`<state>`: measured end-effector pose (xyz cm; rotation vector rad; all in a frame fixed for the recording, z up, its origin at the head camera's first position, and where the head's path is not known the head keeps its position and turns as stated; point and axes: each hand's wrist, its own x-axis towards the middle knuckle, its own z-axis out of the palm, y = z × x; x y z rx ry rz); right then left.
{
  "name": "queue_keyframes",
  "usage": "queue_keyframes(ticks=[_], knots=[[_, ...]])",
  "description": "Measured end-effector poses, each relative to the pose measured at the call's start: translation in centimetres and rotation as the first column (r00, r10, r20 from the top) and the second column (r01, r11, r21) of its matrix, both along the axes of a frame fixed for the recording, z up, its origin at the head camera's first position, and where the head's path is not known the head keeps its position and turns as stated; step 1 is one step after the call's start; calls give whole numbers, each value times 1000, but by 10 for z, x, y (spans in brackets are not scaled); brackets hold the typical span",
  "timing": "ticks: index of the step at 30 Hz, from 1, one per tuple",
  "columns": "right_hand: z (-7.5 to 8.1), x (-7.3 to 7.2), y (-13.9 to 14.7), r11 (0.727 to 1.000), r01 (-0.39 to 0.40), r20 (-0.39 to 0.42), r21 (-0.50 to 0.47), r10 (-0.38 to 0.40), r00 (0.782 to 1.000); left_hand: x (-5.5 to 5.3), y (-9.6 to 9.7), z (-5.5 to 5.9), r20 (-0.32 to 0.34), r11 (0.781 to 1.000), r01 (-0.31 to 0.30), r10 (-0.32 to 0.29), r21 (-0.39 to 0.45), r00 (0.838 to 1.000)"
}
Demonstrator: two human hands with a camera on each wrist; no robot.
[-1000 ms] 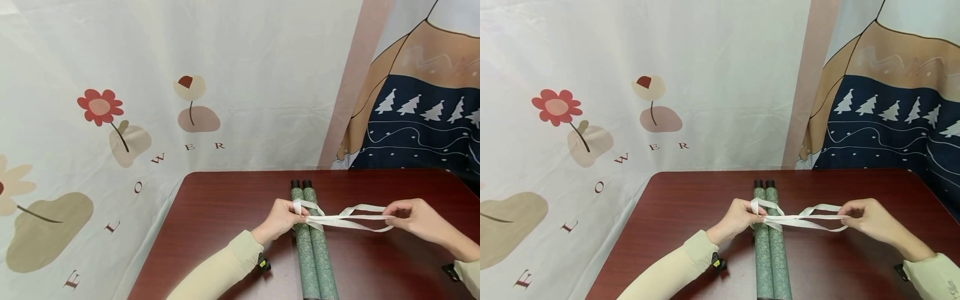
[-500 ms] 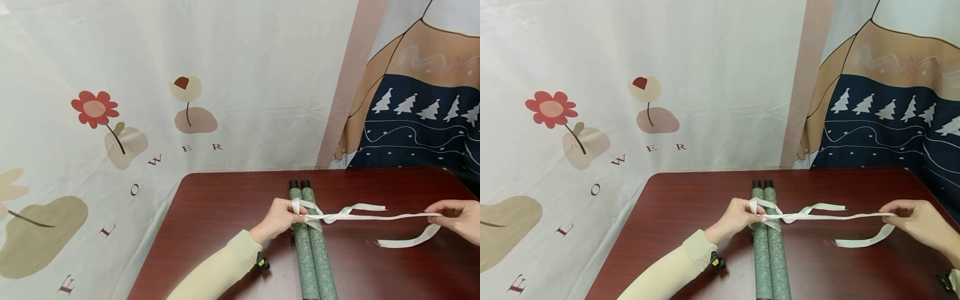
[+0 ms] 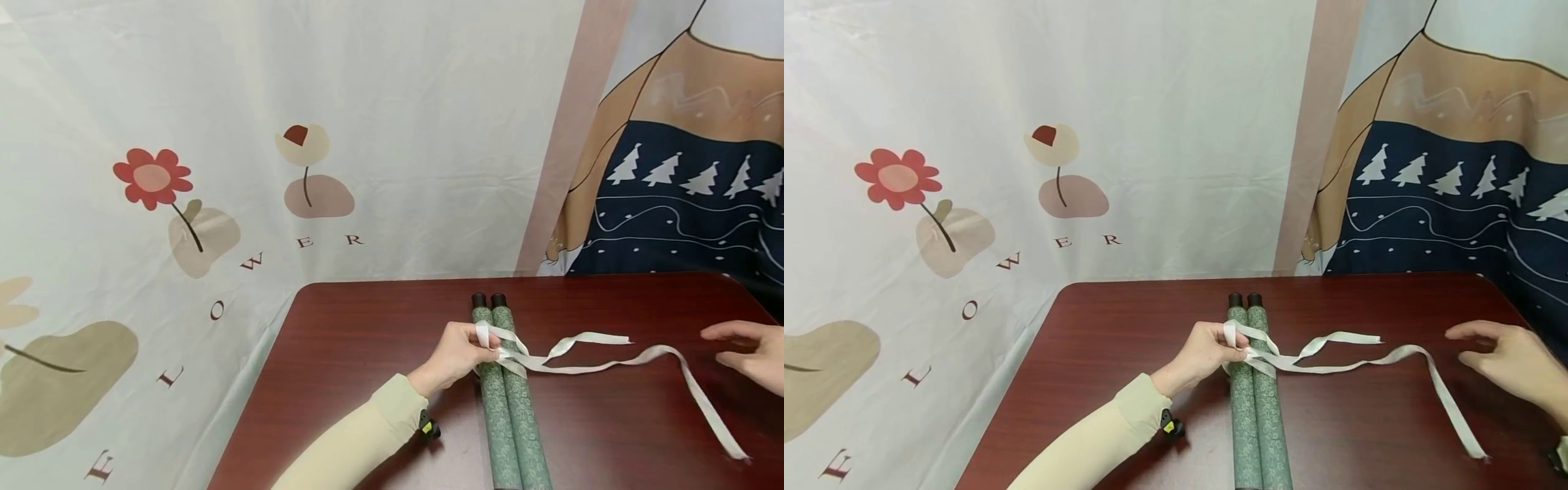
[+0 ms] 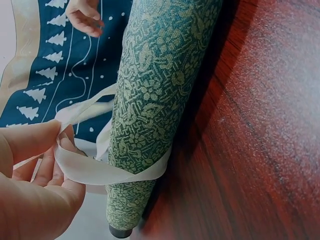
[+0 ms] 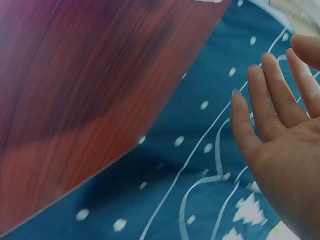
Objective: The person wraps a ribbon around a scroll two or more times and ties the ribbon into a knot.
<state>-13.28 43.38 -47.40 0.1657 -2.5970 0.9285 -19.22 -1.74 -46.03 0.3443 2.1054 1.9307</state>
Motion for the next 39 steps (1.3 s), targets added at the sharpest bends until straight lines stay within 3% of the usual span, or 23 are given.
queue_keyframes(ticks=[3,7,10,13,16,19,20,24,26,29,35,39], knots=[[8,0,-23,990,13,-4,138,-12,1000,-1,1,0,28,999,-4,3,35,1000],[13,-1,-61,982,-94,-50,161,104,993,-2,3,2,48,999,1,-3,46,999],[17,-2,-92,971,-200,-114,130,215,970,-2,3,3,48,999,19,-21,46,999],[20,-4,-123,950,-293,-190,111,309,932,-2,4,5,51,997,39,-42,63,998],[21,-9,-152,909,-399,-276,117,416,866,-2,4,7,62,995,49,-54,84,997],[20,-16,-180,855,-497,-362,148,514,777,-3,5,8,65,994,59,-65,95,996],[18,-19,-188,831,-533,-390,161,549,739,-4,5,8,63,993,64,-70,95,996],[12,-25,-218,802,-541,-443,251,593,673,-5,7,8,62,991,91,-97,99,993],[8,-26,-229,801,-520,-447,297,598,665,-6,7,9,82,990,97,-106,107,991],[3,-28,-241,806,-483,-444,343,592,672,-6,9,10,112,989,86,-99,121,989],[-3,-31,-253,826,-423,-474,372,561,678,-8,9,11,82,995,50,-57,87,995],[-4,-35,-256,836,-389,-480,387,543,690,-9,9,12,97,995,43,-52,92,994]])
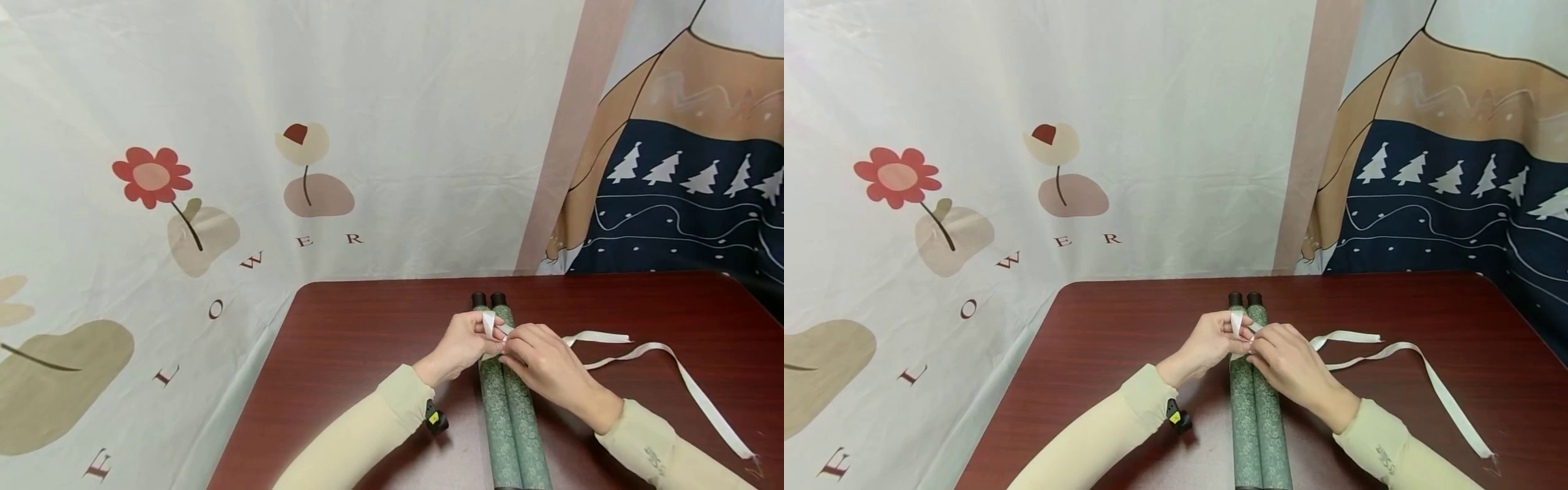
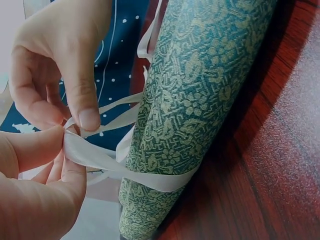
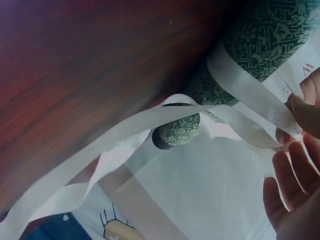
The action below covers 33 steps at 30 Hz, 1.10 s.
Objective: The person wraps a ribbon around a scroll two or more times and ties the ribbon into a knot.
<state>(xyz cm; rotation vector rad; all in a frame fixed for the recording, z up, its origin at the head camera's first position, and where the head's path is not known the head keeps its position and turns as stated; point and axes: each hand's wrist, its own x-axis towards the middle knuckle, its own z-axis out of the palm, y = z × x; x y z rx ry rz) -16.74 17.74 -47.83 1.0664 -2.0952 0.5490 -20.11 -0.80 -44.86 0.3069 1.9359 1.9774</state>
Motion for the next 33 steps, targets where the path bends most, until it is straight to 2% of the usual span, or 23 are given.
queue_keyframes(ticks=[14,17,21,25,29,33], knots=[[-4,-5,-6,999,32,-48,9,-32,998,-4,-4,4,11,999,41,-41,-18,999],[-3,-5,-6,999,39,-74,14,-38,997,-3,-6,5,-1,997,47,-48,-59,999],[-2,-7,-6,998,62,-79,34,-59,995,2,-11,3,-4,994,24,-25,-106,1000],[0,-7,-5,995,88,-48,44,-86,995,8,-16,1,10,996,20,-19,-83,1000],[0,-6,-6,997,72,-30,17,-72,997,11,-16,1,10,999,23,-23,-46,1000],[0,-4,-8,998,55,-19,5,-55,998,13,-12,2,14,999,-32,32,-19,999]])
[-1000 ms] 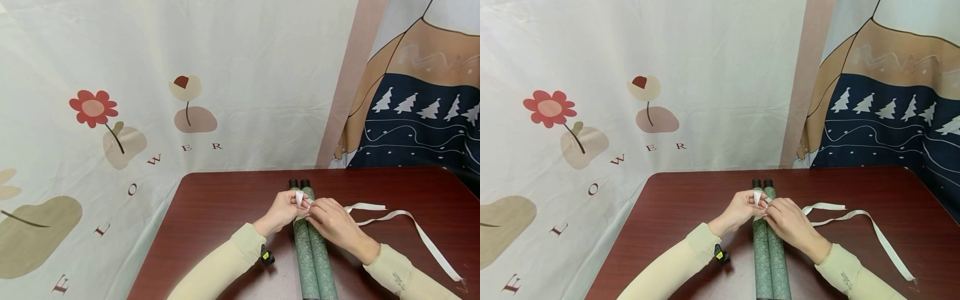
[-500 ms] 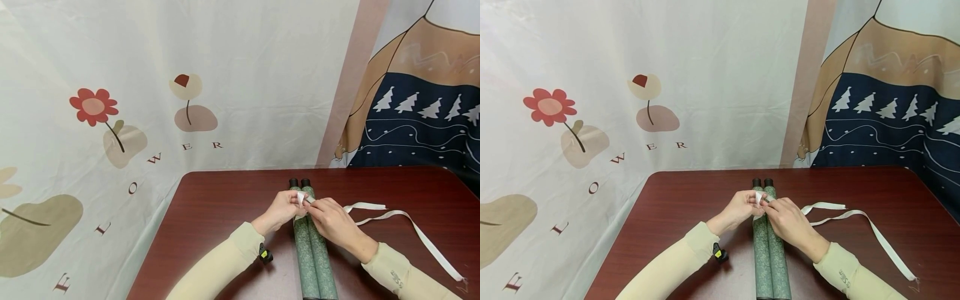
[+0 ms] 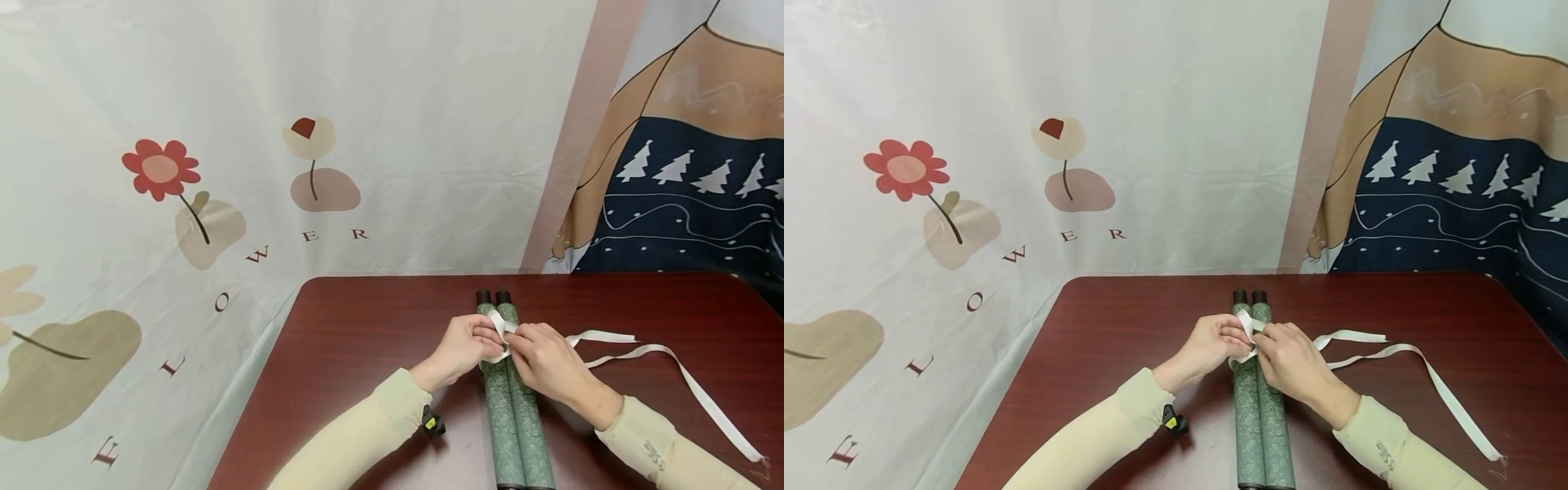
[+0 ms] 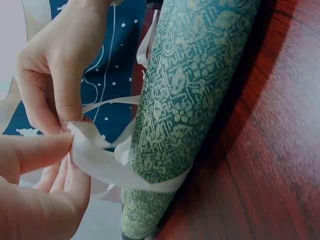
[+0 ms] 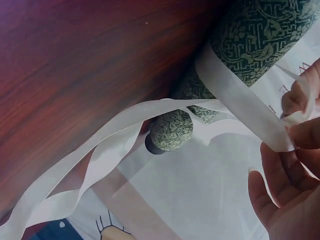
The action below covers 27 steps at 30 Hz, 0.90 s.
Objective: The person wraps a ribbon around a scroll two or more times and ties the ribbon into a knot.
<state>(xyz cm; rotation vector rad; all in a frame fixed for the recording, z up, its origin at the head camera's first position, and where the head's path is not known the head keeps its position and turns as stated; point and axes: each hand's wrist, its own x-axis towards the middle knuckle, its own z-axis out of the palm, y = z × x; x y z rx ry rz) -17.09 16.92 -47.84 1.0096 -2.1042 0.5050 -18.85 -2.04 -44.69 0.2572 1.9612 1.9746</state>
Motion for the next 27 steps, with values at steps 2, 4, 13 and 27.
queue_keyframes(ticks=[2,4,13,27], knots=[[0,1,-1,1000,-3,-1,0,3,1000,-1,2,-1,12,999,-45,44,17,999],[-1,1,-2,1000,-3,-3,1,3,1000,-2,4,-2,19,996,-89,88,31,996],[-4,2,-3,1000,12,5,8,-12,1000,-5,10,-1,-8,989,-146,146,8,989],[5,-3,1,997,30,-31,70,-28,999,-5,8,-4,-78,987,-157,155,-20,985]])
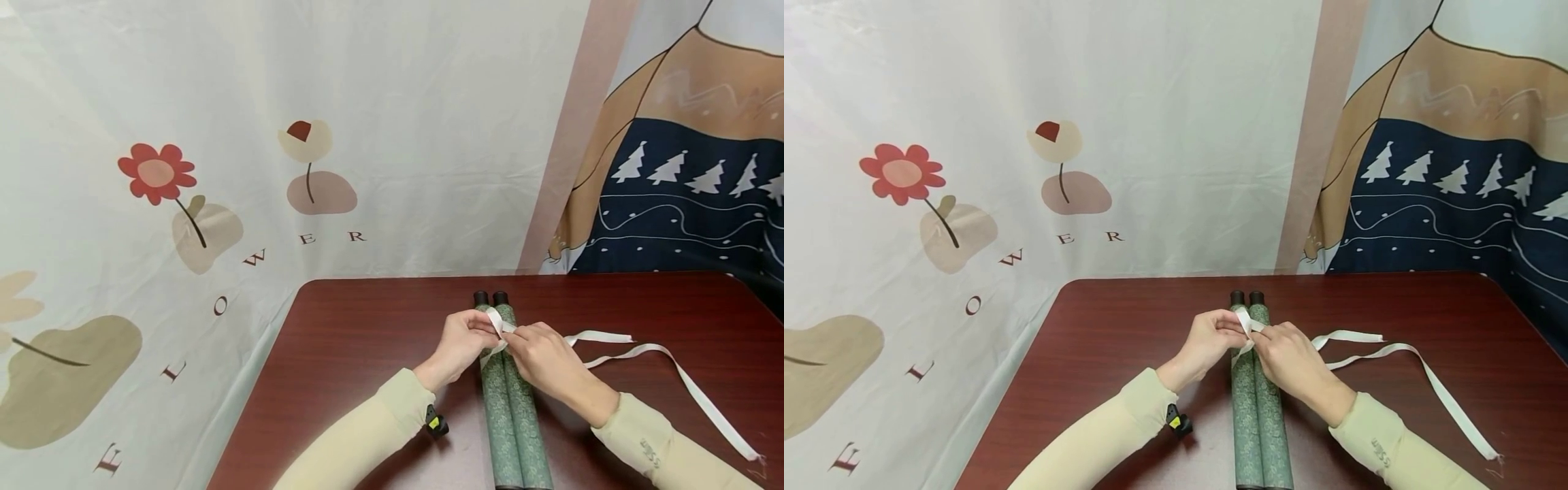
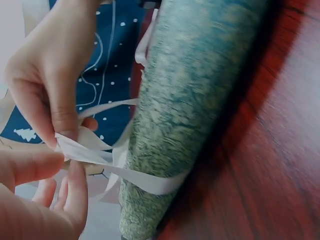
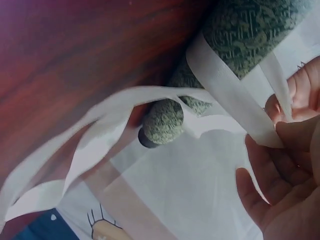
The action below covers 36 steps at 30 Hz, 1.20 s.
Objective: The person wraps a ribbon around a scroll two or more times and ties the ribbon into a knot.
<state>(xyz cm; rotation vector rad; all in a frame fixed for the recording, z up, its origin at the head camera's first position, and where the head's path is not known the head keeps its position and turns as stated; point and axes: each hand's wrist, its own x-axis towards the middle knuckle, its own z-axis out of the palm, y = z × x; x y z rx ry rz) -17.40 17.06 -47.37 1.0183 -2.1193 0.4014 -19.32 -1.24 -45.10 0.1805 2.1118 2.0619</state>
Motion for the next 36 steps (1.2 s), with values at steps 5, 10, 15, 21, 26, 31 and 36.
queue_keyframes(ticks=[5,10,15,21,26,31,36], knots=[[6,0,1,996,68,38,60,-71,997,13,-6,-1,-97,993,-21,9,-115,995],[12,1,3,987,118,96,107,-129,987,31,-9,-5,-204,958,34,-96,-285,974],[18,1,4,985,119,220,127,-145,965,43,-9,-15,-320,895,80,-238,-438,917],[26,1,8,984,103,479,147,-162,863,52,-7,-21,-355,835,84,-320,-544,878],[30,-4,11,988,69,650,135,-141,746,59,-4,-20,-338,805,80,-333,-588,880],[32,-8,12,993,48,763,113,-117,635,65,-3,-22,-391,776,32,-352,-629,850],[30,-13,15,999,0,840,46,-39,541,66,-3,-25,-418,770,8,-355,-638,836]])
